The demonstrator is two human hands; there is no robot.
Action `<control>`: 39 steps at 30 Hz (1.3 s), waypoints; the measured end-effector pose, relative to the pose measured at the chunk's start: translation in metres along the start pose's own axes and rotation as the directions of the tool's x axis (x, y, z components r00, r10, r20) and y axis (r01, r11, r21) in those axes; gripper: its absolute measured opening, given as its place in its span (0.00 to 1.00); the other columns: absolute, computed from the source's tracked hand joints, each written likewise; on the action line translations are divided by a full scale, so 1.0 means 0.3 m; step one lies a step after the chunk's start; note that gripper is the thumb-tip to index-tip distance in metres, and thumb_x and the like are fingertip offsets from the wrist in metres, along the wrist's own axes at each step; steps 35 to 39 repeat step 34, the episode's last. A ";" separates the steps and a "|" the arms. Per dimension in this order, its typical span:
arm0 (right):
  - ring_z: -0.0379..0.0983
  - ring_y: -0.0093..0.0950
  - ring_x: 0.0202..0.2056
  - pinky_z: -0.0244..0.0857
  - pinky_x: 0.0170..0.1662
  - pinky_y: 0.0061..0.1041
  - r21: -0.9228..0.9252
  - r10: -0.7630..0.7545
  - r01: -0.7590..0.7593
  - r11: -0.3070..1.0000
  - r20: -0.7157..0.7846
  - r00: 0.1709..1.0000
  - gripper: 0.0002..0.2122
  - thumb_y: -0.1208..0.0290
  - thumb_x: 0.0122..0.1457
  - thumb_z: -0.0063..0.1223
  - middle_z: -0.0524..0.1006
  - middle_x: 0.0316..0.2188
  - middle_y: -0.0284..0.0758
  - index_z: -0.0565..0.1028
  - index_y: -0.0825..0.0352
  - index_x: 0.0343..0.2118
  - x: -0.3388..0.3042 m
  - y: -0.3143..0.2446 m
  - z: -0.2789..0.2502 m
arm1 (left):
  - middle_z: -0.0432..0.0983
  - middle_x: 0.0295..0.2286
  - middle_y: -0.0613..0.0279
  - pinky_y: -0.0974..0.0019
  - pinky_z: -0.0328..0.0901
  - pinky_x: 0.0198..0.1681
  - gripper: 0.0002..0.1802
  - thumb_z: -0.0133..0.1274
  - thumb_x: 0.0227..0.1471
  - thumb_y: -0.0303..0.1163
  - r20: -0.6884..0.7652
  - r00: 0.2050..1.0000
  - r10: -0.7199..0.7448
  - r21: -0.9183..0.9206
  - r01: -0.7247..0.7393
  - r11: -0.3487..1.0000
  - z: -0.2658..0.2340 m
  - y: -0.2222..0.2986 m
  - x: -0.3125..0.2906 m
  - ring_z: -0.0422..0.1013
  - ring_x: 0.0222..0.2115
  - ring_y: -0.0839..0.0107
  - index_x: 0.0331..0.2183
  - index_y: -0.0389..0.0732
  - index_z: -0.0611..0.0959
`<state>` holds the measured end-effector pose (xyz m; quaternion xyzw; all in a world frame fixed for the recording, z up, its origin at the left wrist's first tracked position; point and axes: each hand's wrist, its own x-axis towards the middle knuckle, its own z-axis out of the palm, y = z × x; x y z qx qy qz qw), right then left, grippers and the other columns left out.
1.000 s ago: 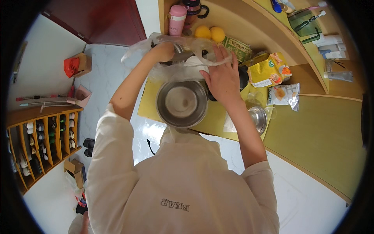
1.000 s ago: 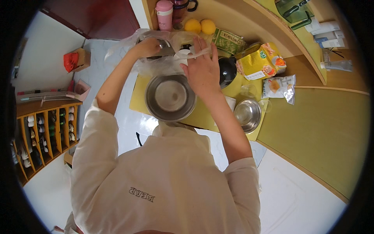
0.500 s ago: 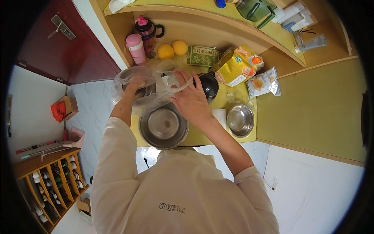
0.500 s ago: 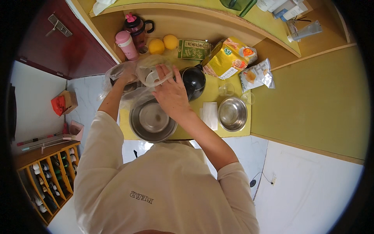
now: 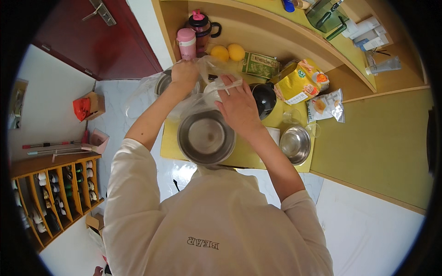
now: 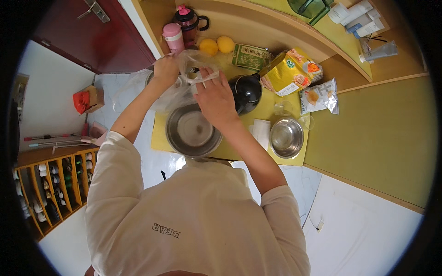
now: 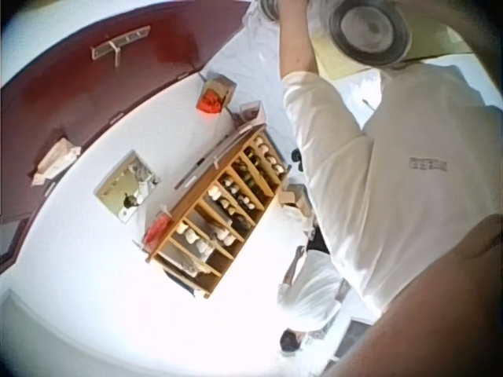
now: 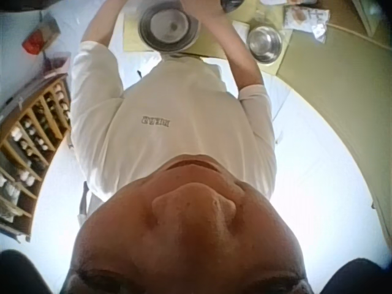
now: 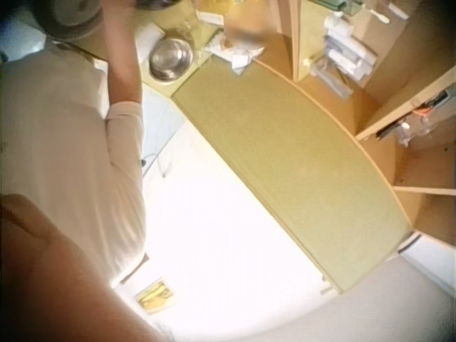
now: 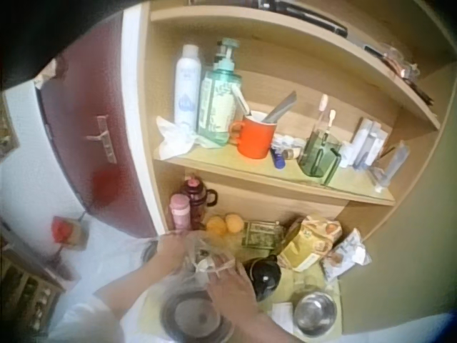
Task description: The person wipes a transparent bowl and a lid with a cloth, then places a pot on a shelf and handles a plastic bag.
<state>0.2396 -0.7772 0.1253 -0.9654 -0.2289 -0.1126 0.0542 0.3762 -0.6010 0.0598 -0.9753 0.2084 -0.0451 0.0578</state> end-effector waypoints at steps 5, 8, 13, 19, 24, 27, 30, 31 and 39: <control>0.58 0.37 0.60 0.47 0.64 0.44 0.061 -0.001 0.004 0.998 -0.046 0.999 0.18 0.64 0.58 0.52 0.66 0.57 0.42 0.72 0.69 0.48 0.012 0.014 0.007 | 0.79 0.33 0.57 0.62 0.73 0.35 0.06 0.54 0.43 0.23 -0.001 0.999 -0.053 0.055 0.053 0.997 -0.253 -0.017 -0.121 0.77 0.36 0.63 0.27 0.39 0.83; 0.58 0.37 0.60 0.47 0.64 0.44 0.085 -0.015 0.023 0.996 -0.088 0.996 0.17 0.65 0.58 0.52 0.67 0.56 0.42 0.73 0.69 0.47 0.020 0.019 0.002 | 0.77 0.34 0.60 0.61 0.73 0.34 0.05 0.55 0.42 0.22 -0.091 0.995 -0.047 0.105 0.057 0.993 -0.347 -0.076 -0.189 0.76 0.37 0.63 0.26 0.40 0.83; 0.63 0.37 0.55 0.49 0.63 0.46 0.104 0.002 0.013 0.995 -0.147 0.989 0.15 0.66 0.58 0.53 0.70 0.52 0.39 0.73 0.65 0.47 0.008 0.026 -0.014 | 0.74 0.33 0.61 0.56 0.71 0.35 0.01 0.55 0.45 0.25 -0.200 0.977 -0.075 0.134 0.104 0.986 -0.551 -0.176 -0.331 0.73 0.38 0.59 0.25 0.41 0.81; 0.66 0.38 0.52 0.54 0.58 0.43 0.393 0.147 -0.140 0.909 0.013 0.989 0.14 0.67 0.56 0.55 0.72 0.48 0.39 0.73 0.63 0.46 -0.073 -0.027 -0.144 | 0.70 0.28 0.51 0.57 0.63 0.33 0.04 0.54 0.47 0.22 -0.133 0.989 -0.062 -0.215 0.032 0.976 -0.726 -0.287 -0.496 0.69 0.30 0.51 0.27 0.31 0.77; 0.69 0.39 0.46 0.56 0.55 0.40 0.532 0.224 -0.011 0.847 -0.337 0.915 0.17 0.71 0.51 0.59 0.75 0.40 0.37 0.71 0.64 0.44 -0.186 -0.156 -0.224 | 0.65 0.23 0.56 0.69 0.59 0.31 0.03 0.53 0.43 0.13 0.052 0.998 -0.040 -0.586 0.062 0.808 -0.784 -0.214 -0.634 0.64 0.24 0.67 0.25 0.27 0.75; 0.71 0.39 0.42 0.59 0.53 0.37 0.558 0.186 -0.075 0.826 -0.145 0.972 0.16 0.71 0.50 0.61 0.75 0.37 0.36 0.70 0.65 0.42 -0.319 -0.182 -0.203 | 0.67 0.25 0.59 0.71 0.59 0.32 0.06 0.55 0.40 0.12 0.099 0.982 0.160 -0.608 -0.068 0.791 -0.755 -0.104 -0.649 0.65 0.26 0.69 0.26 0.26 0.75; 0.71 0.38 0.42 0.62 0.50 0.33 0.596 0.178 -0.315 0.738 0.277 0.944 0.14 0.71 0.50 0.61 0.76 0.37 0.36 0.71 0.64 0.39 -0.461 -0.171 -0.176 | 0.70 0.26 0.54 0.66 0.63 0.32 0.06 0.58 0.41 0.16 0.187 0.918 0.351 -0.632 -0.161 0.758 -0.707 0.011 -0.627 0.69 0.28 0.60 0.26 0.29 0.77; 0.72 0.37 0.42 0.63 0.49 0.31 0.568 0.160 -0.458 0.684 0.496 0.853 0.13 0.71 0.50 0.61 0.76 0.38 0.37 0.71 0.64 0.37 -0.509 -0.160 -0.181 | 0.70 0.26 0.54 0.66 0.63 0.32 0.06 0.58 0.41 0.16 0.199 0.921 0.335 -0.631 -0.141 0.763 -0.703 0.060 -0.627 0.69 0.28 0.60 0.26 0.29 0.77; 0.72 0.36 0.48 0.61 0.54 0.31 0.648 0.281 -0.571 0.505 0.502 0.818 0.13 0.68 0.52 0.62 0.77 0.43 0.39 0.72 0.63 0.39 -0.692 -0.159 -0.143 | 0.71 0.28 0.52 0.60 0.65 0.36 0.05 0.58 0.42 0.21 0.114 0.875 0.470 -0.592 -0.320 0.739 -0.652 0.179 -0.687 0.70 0.31 0.56 0.27 0.32 0.79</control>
